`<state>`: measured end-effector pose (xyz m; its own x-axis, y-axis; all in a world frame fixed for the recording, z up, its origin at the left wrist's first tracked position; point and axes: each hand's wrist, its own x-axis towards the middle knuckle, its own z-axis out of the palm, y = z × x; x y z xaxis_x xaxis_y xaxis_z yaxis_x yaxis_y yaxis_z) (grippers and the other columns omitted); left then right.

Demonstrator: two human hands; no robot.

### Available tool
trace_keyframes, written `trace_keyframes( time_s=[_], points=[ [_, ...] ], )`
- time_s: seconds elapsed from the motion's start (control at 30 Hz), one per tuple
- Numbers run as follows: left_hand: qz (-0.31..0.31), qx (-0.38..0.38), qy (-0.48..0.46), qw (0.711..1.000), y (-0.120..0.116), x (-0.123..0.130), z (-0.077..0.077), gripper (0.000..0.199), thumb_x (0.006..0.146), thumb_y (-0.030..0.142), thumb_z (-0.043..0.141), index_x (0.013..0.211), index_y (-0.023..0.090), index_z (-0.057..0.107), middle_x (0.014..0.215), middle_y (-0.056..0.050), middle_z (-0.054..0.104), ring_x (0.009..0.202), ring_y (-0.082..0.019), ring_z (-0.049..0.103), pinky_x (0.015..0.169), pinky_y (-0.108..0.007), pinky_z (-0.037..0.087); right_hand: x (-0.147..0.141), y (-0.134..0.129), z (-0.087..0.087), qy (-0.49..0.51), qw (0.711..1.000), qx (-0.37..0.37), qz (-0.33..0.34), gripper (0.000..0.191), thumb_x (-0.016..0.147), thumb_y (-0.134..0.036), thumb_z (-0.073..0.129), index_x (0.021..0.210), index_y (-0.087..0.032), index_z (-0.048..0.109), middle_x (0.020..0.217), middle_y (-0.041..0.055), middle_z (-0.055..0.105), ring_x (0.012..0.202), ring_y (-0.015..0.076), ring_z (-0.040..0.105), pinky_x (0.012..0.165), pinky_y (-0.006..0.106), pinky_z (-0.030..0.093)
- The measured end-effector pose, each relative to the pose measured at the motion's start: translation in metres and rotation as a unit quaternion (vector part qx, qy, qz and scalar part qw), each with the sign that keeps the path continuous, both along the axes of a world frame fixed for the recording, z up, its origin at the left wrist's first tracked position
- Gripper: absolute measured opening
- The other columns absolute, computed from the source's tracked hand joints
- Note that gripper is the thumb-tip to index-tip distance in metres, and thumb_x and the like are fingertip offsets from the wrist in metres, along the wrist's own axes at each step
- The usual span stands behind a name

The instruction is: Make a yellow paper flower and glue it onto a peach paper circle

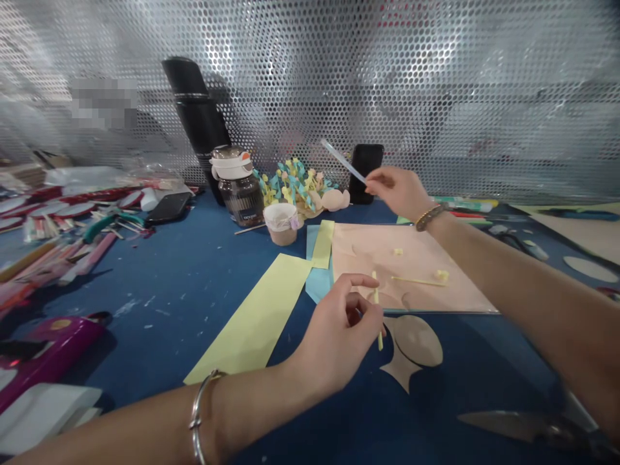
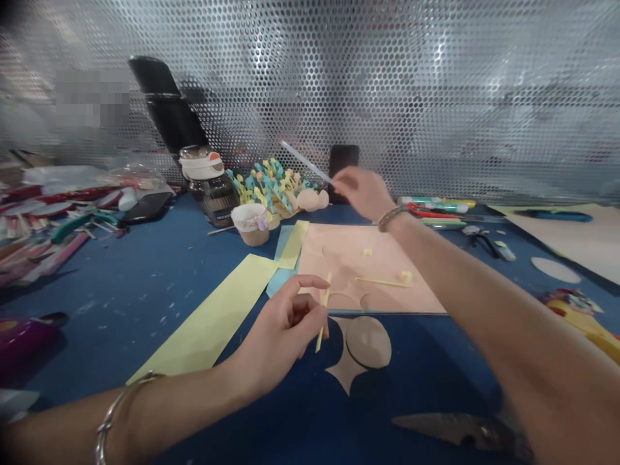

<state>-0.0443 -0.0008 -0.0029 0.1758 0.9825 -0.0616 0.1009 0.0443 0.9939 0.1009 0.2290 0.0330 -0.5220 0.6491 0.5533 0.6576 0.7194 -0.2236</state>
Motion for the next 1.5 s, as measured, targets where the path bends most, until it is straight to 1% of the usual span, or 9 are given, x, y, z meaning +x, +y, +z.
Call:
trace_keyframes(
  time_s=[0.17, 0.33, 0.43, 0.6, 0.87, 1.07, 1.17, 1.37, 1.5],
  points=[
    [-0.016, 0.026, 0.021, 0.999, -0.001, 0.000, -0.003, 0.017, 0.085, 0.020, 0.047, 0.101, 0.023, 0.052, 0.062, 0.005, 0.055, 0.053, -0.009, 0.043, 0.048, -0.021, 0.035, -0.089, -0.055, 0.014, -0.044, 0.977, 0.014, 0.210, 0.019, 0.089, -0.033, 0.055, 0.095, -0.021, 0.068, 0.089, -0.0009, 0.069, 0.081, 0.0135, 0.060, 0.071, 0.023, 0.040],
    [-0.025, 0.039, 0.050, 0.998, -0.003, -0.002, -0.002, 0.017, 0.085, 0.018, 0.045, 0.099, 0.023, 0.053, 0.064, 0.004, 0.057, 0.054, -0.010, 0.043, 0.051, -0.022, 0.035, -0.125, -0.074, 0.019, -0.072, 0.958, -0.002, 0.278, 0.019, 0.088, -0.031, 0.056, 0.093, -0.019, 0.070, 0.092, 0.0010, 0.070, 0.078, 0.0138, 0.059, 0.062, 0.023, 0.036],
    [-0.021, 0.010, 0.032, 0.999, -0.003, -0.002, 0.001, 0.014, 0.086, 0.019, 0.045, 0.099, 0.023, 0.045, 0.064, 0.005, 0.056, 0.052, -0.009, 0.042, 0.048, -0.021, 0.034, -0.104, -0.080, 0.029, -0.043, 0.962, -0.008, 0.268, 0.022, 0.091, -0.025, 0.050, 0.098, -0.016, 0.069, 0.091, 0.0024, 0.069, 0.078, 0.0131, 0.059, 0.065, 0.023, 0.038],
    [-0.006, -0.019, 0.003, 1.000, -0.003, 0.000, 0.001, 0.013, 0.087, 0.021, 0.044, 0.087, 0.024, 0.032, 0.063, 0.006, 0.053, 0.047, -0.008, 0.039, 0.044, -0.020, 0.031, -0.030, -0.119, 0.035, -0.063, 0.967, -0.081, 0.231, 0.020, 0.089, -0.019, 0.052, 0.101, -0.017, 0.068, 0.095, 0.0018, 0.069, 0.081, 0.0133, 0.061, 0.068, 0.023, 0.043],
    [0.015, 0.015, 0.070, 0.997, -0.004, 0.003, -0.007, 0.019, 0.084, 0.027, 0.051, 0.080, 0.024, 0.033, 0.063, 0.008, 0.046, 0.051, -0.008, 0.041, 0.047, -0.021, 0.033, 0.068, -0.196, -0.005, -0.151, 0.976, -0.111, 0.112, 0.025, 0.093, -0.026, 0.045, 0.113, -0.026, 0.060, 0.108, 0.0016, 0.065, 0.100, 0.0171, 0.059, 0.083, 0.032, 0.048],
    [0.020, 0.027, 0.095, 0.995, -0.004, 0.002, -0.002, 0.016, 0.084, 0.028, 0.049, 0.081, 0.023, 0.033, 0.065, 0.007, 0.047, 0.051, -0.008, 0.042, 0.049, -0.022, 0.035, 0.084, -0.229, -0.031, -0.246, 0.960, 0.001, 0.133, 0.038, 0.097, -0.027, 0.035, 0.135, -0.029, 0.042, 0.131, -0.0031, 0.055, 0.117, 0.0175, 0.052, 0.093, 0.039, 0.047],
    [0.010, 0.053, 0.162, 0.985, -0.007, 0.002, 0.000, 0.017, 0.084, 0.029, 0.049, 0.078, 0.023, 0.034, 0.064, 0.007, 0.046, 0.053, -0.009, 0.045, 0.051, -0.022, 0.035, 0.088, -0.234, -0.041, -0.263, 0.958, 0.046, 0.103, 0.039, 0.099, -0.033, 0.030, 0.134, -0.025, 0.044, 0.132, -0.0024, 0.055, 0.120, 0.0203, 0.050, 0.096, 0.046, 0.045],
    [-0.057, 0.081, 0.330, 0.939, -0.008, 0.003, 0.009, 0.014, 0.082, 0.034, 0.051, 0.082, 0.023, 0.043, 0.061, 0.004, 0.055, 0.052, -0.013, 0.048, 0.047, -0.024, 0.031, 0.099, -0.233, -0.051, -0.245, 0.966, 0.059, 0.058, 0.036, 0.098, -0.030, 0.033, 0.129, -0.023, 0.051, 0.130, -0.0009, 0.057, 0.118, 0.0199, 0.052, 0.096, 0.045, 0.046],
    [-0.049, 0.150, 0.414, 0.896, 0.024, -0.013, 0.032, 0.022, 0.087, 0.040, 0.044, 0.086, 0.021, 0.055, 0.075, -0.001, 0.065, 0.062, -0.014, 0.057, 0.053, -0.023, 0.037, 0.104, -0.237, -0.048, -0.216, 0.973, 0.052, 0.056, 0.034, 0.096, -0.033, 0.037, 0.126, -0.028, 0.052, 0.126, -0.0038, 0.059, 0.115, 0.0179, 0.054, 0.095, 0.043, 0.046]
  ],
)
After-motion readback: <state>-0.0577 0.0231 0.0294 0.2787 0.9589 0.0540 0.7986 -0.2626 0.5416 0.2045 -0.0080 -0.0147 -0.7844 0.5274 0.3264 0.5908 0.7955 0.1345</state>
